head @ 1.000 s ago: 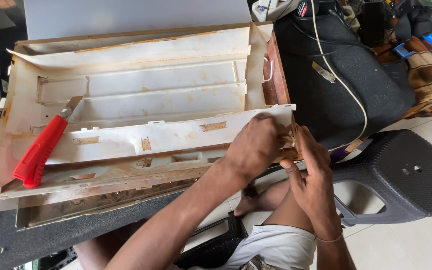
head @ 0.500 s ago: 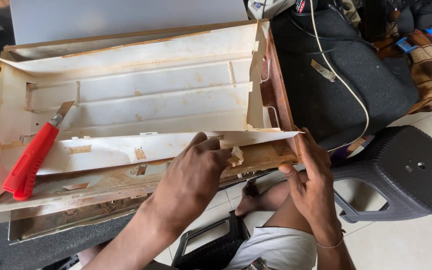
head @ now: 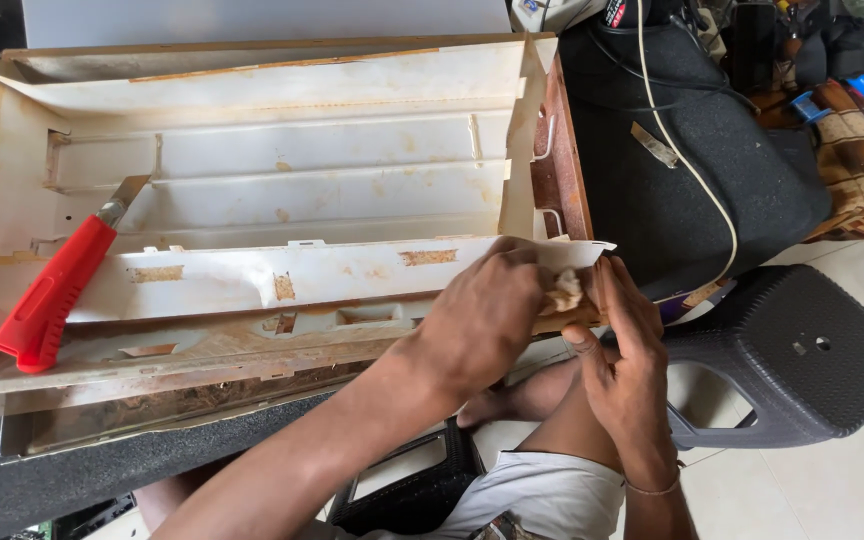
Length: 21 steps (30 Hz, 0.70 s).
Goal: Disassembling a plastic electronic housing by removing the internal reflector sheet using a utility knife and pliers
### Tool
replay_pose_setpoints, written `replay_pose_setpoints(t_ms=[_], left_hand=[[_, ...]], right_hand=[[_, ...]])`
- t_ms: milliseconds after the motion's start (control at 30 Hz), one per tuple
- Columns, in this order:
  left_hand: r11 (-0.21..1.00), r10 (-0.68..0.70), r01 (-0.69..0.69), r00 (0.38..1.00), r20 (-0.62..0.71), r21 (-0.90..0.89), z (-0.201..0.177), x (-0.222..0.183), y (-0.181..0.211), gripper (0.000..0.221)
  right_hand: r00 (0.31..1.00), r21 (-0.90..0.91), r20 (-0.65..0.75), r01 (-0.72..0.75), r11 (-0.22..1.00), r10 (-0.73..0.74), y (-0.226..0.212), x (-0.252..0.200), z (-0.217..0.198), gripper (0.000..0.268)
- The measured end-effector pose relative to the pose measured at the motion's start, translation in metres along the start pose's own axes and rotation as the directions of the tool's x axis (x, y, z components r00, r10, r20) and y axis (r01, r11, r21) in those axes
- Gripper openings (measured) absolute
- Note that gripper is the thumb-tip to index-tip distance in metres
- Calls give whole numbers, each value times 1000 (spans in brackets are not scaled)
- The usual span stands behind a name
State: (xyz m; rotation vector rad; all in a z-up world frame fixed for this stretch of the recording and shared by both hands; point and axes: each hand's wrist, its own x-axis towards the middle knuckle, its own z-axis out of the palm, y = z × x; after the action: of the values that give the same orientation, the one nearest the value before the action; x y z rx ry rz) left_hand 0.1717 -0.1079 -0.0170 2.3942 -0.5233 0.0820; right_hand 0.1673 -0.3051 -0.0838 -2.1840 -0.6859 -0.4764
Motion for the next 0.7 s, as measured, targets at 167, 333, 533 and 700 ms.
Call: replay_pose_setpoints(t_ms=[167, 333, 533, 700], left_hand=[[977, -62, 64, 998, -14, 203, -43, -50, -5, 37], [965, -22, 32, 999, -42, 261, -28, -63, 12, 28], [887, 212, -108, 959, -188, 450, 25, -34, 36, 10], [849, 294, -113, 912, -285, 516, 35, -42, 39, 11]], right_hand=[[1000, -35, -18, -1, 999, 0, 10, -7, 4, 66], [999, -19, -14, -29, 999, 29, 9, -8, 5, 66], [998, -60, 67, 4, 998, 0, 14, -5, -4, 66], [986, -65, 162, -13, 998, 23, 19, -7, -9, 79]])
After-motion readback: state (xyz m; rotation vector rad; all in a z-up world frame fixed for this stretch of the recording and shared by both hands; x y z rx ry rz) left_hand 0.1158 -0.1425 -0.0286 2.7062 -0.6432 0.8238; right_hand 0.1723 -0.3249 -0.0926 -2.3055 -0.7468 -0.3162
